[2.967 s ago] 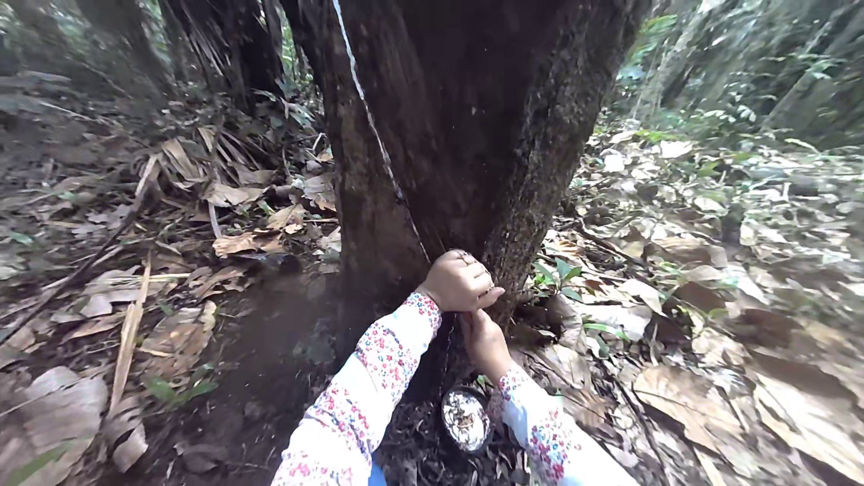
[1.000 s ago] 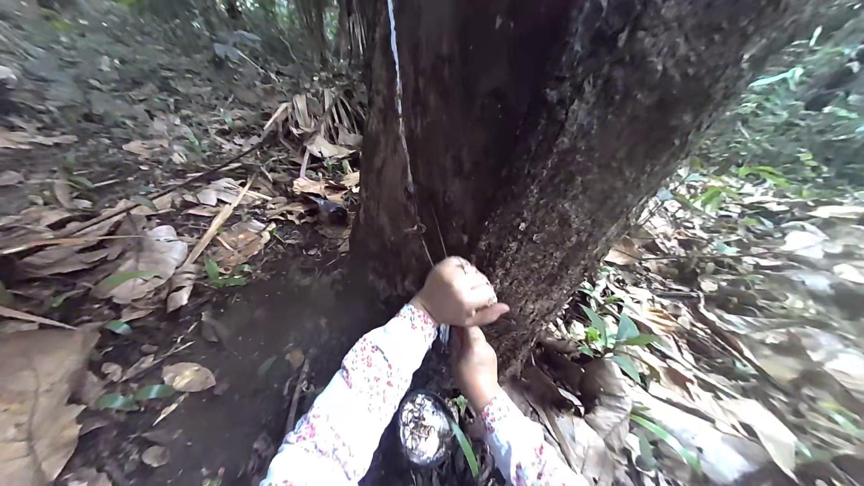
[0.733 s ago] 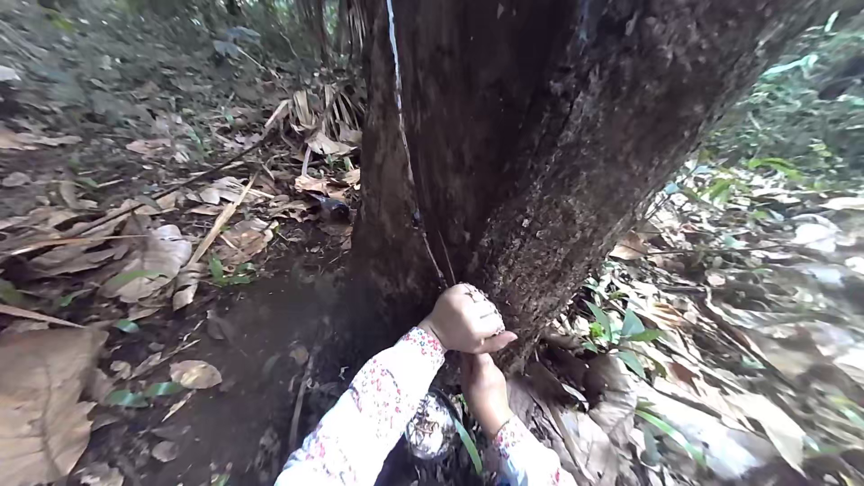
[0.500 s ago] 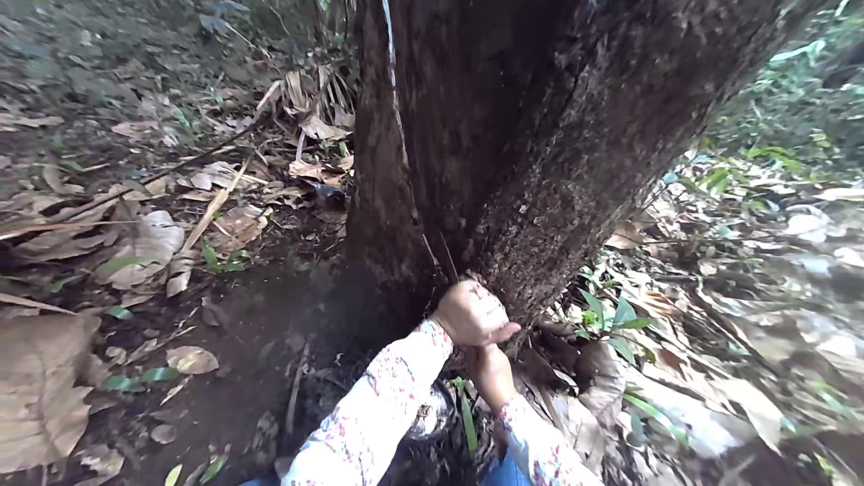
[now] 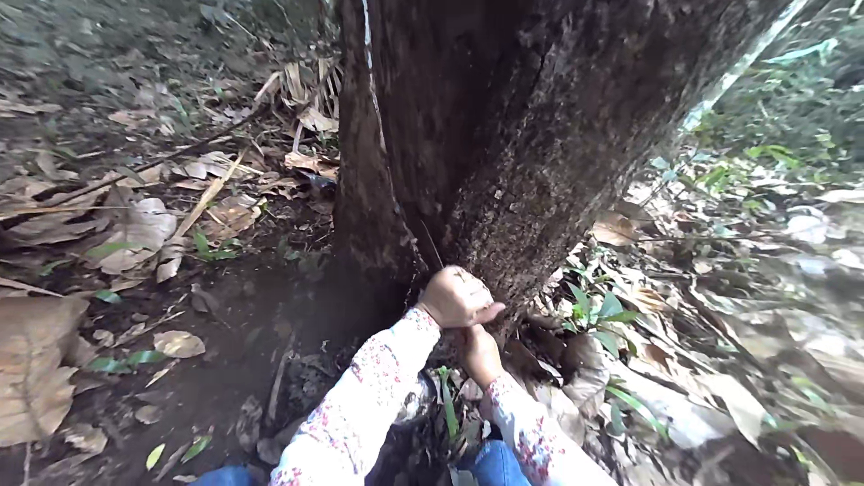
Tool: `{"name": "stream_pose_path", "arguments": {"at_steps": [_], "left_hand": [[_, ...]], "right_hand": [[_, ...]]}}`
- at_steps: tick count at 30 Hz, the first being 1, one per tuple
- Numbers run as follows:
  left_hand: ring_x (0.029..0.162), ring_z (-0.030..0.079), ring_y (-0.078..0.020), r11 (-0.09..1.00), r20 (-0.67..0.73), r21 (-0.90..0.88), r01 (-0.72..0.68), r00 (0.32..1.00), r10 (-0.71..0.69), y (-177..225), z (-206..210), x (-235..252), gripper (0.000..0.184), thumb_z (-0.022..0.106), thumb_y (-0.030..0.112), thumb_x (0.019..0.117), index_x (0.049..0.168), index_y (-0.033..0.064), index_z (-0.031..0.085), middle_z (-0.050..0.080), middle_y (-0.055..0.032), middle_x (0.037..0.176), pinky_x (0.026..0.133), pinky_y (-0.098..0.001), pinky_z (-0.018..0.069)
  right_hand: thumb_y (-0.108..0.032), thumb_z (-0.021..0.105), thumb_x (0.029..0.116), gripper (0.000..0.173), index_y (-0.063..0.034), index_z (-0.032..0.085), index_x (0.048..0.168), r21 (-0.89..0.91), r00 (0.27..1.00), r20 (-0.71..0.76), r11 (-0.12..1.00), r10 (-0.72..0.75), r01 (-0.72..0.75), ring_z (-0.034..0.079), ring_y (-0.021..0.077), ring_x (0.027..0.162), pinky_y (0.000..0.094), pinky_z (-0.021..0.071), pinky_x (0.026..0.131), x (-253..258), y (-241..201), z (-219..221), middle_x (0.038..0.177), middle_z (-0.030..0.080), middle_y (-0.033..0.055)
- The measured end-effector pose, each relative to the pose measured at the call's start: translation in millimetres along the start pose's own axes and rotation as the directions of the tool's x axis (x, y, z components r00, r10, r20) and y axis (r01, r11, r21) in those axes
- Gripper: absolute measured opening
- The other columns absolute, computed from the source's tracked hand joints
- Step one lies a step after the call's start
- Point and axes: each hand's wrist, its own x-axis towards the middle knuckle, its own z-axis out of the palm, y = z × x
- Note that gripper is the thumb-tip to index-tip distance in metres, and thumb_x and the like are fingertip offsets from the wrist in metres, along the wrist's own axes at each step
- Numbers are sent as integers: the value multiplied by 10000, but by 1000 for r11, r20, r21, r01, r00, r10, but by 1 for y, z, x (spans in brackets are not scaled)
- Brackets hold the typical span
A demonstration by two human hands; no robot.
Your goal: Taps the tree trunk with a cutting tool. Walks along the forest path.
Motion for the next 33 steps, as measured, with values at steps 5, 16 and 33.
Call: {"name": "stream_pose_path", "arguments": {"at_steps": [5,16,33], "left_hand": [[630,704,-235,1000,49,6,-10,999,9,12,25,-28,488,523,362,1007,641,78,675,709,-84,656,657,-409,566],[615,698,-236,996,48,88,12,999,-16,14,31,-29,500,519,364,1012,629,77,663,699,-87,640,648,-406,565],[625,700,-216,978,-9,177,109,994,-109,20,47,-14,441,569,336,981,634,87,676,705,-68,647,656,-391,556]], "right_hand": [[-115,584,1003,293,97,669,1186,-42,974,190,992,124,-118,702,466,1041,602,537,934,-5,25,10,1136,703,300],[-141,571,1023,311,81,649,1227,0,976,206,998,66,-68,712,450,1022,596,550,912,-2,34,14,1143,706,284],[-102,587,1005,331,69,642,1283,-68,981,194,998,9,5,710,479,997,612,550,873,8,50,-12,1150,700,298]]}}
